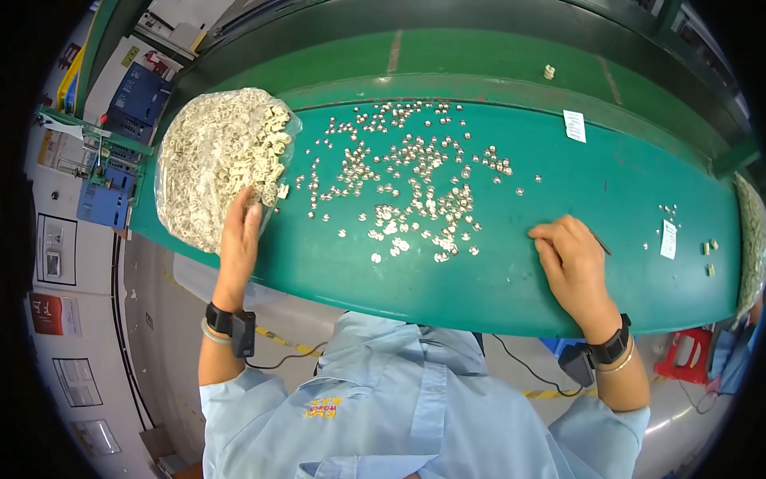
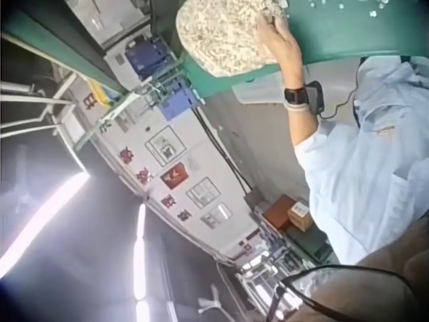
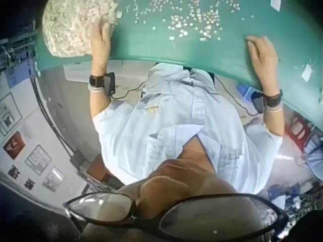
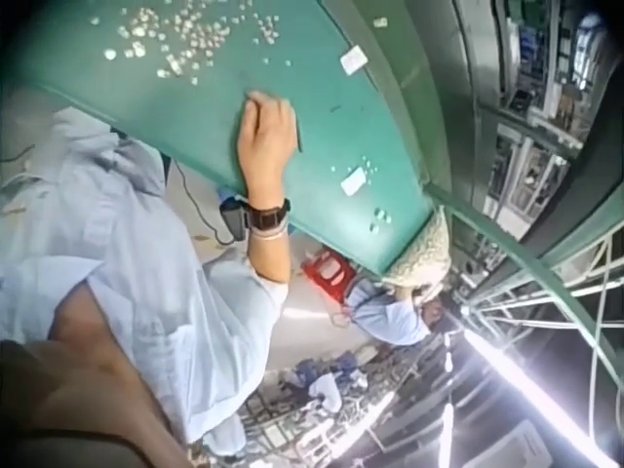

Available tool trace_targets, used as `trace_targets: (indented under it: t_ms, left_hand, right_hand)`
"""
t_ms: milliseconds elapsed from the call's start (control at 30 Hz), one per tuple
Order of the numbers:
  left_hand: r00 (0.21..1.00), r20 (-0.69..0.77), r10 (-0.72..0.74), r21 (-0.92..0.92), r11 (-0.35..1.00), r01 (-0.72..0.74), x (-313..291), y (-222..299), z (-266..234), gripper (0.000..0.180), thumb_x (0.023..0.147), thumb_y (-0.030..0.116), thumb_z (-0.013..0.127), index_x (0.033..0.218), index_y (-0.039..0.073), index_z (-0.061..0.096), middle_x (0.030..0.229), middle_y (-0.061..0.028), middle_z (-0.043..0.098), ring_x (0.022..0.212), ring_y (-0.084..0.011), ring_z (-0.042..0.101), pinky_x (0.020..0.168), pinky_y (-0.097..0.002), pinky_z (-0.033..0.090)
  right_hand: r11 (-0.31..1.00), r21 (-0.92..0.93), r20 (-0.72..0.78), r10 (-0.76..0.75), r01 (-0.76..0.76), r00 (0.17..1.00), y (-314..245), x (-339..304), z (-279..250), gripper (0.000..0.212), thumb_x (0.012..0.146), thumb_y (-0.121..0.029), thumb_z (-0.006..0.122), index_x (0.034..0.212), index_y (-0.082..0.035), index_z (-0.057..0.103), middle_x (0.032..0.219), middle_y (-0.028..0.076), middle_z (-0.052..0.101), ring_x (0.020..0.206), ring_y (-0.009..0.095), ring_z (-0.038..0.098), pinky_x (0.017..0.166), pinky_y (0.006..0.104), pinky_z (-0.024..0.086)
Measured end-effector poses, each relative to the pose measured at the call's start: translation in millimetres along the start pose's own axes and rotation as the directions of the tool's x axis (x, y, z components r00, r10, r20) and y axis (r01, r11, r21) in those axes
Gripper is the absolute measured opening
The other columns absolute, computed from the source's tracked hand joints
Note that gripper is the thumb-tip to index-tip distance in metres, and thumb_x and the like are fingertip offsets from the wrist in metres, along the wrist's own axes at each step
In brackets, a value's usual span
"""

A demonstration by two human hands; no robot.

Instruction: The person assembles components by hand by picking up a plastic housing and a metal contact, fitting the contact into the housing, and using a small tool to press them together. The assembled part is then set aside on the work surface.

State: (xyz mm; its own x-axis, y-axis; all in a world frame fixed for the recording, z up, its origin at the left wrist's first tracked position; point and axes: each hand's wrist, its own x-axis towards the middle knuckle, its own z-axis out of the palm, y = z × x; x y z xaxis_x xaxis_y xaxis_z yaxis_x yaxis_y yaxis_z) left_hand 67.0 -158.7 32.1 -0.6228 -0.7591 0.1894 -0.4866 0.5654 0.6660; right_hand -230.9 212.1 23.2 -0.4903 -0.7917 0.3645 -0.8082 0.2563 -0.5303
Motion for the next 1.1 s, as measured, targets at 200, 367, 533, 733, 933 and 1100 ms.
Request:
trace_targets:
  t_ms: [200, 367, 533, 733, 933, 1100]
  left_hand:
    - [0.957, -0.109, 0.271, 0.463, 0.865, -0.192, 39.7, -33.7, 3.7, 0.053, 0.098, 0.034, 0.056, 0.133, -0.006, 0.049, 0.145, -0.0283, 0.039, 0.135, -0.0436, 0.036, 0.113, -0.0449, 0.029]
    - [0.949, -0.047, 0.311, 0.398, 0.878, -0.268, 93.4, -38.3, 14.7, 0.052, 0.098, 0.035, 0.056, 0.133, -0.003, 0.05, 0.145, -0.0282, 0.039, 0.135, -0.0429, 0.037, 0.113, -0.0457, 0.03]
    - [0.959, 0.007, 0.284, 0.305, 0.912, -0.273, 90.4, -22.5, 6.6, 0.046, 0.098, 0.029, 0.056, 0.132, -0.001, 0.053, 0.144, -0.0271, 0.042, 0.132, -0.0419, 0.041, 0.111, -0.046, 0.032]
    - [0.977, -0.009, 0.212, 0.119, 0.971, -0.209, -3.0, 20.5, -11.1, 0.035, 0.093, 0.006, 0.057, 0.128, 0.001, 0.056, 0.13, -0.0213, 0.056, 0.121, -0.037, 0.054, 0.102, -0.0408, 0.042]
    - [0.945, 0.244, 0.22, 0.226, 0.934, -0.276, -52.0, 22.8, -0.5, 0.052, 0.089, 0.019, 0.066, 0.133, -0.004, 0.049, 0.141, -0.0251, 0.045, 0.132, -0.0401, 0.043, 0.107, -0.0478, 0.034]
    - [0.928, 0.272, 0.255, 0.34, 0.877, -0.34, -40.8, 1.7, 6.6, 0.072, 0.085, 0.032, 0.071, 0.137, -0.008, 0.041, 0.151, -0.0274, 0.032, 0.14, -0.0429, 0.029, 0.111, -0.0529, 0.026]
  right_hand:
    - [0.999, 0.03, 0.017, 0.041, -0.041, 0.999, -0.8, -0.5, -3.0, 0.013, 0.082, 0.005, 0.063, 0.092, -0.003, 0.064, 0.075, 0.007, 0.054, 0.067, 0.021, 0.052, 0.06, 0.0318, 0.042]
    - [0.99, 0.079, 0.045, 0.116, -0.119, 0.992, -5.9, 1.2, -2.5, 0.012, 0.083, 0.005, 0.062, 0.092, -0.003, 0.064, 0.075, 0.007, 0.053, 0.066, 0.02, 0.051, 0.059, 0.0309, 0.041]
    - [0.991, 0.033, 0.061, 0.125, -0.127, 0.99, -4.9, 9.5, -0.8, 0.012, 0.084, 0.005, 0.062, 0.093, -0.003, 0.065, 0.076, 0.007, 0.055, 0.066, 0.019, 0.053, 0.058, 0.0295, 0.042]
    - [0.928, 0.134, 0.1, 0.336, -0.347, 0.937, -13.5, 9.0, -12.1, 0.011, 0.087, 0.004, 0.06, 0.097, -0.001, 0.064, 0.079, 0.008, 0.055, 0.069, 0.016, 0.053, 0.061, 0.0284, 0.042]
    - [0.989, 0.087, 0.274, -0.142, 0.123, 0.951, -73.7, 107.9, -5.1, 0.012, 0.091, -0.001, 0.059, 0.103, 0.0, 0.064, 0.089, 0.012, 0.06, 0.08, 0.028, 0.057, 0.072, 0.0354, 0.046]
    - [0.902, -0.041, 0.439, -0.369, 0.429, 0.819, -104.0, 201.1, 91.5, 0.033, 0.087, 0.001, 0.054, 0.119, -0.001, 0.061, 0.118, 0.014, 0.06, 0.111, 0.032, 0.056, 0.095, 0.0408, 0.046]
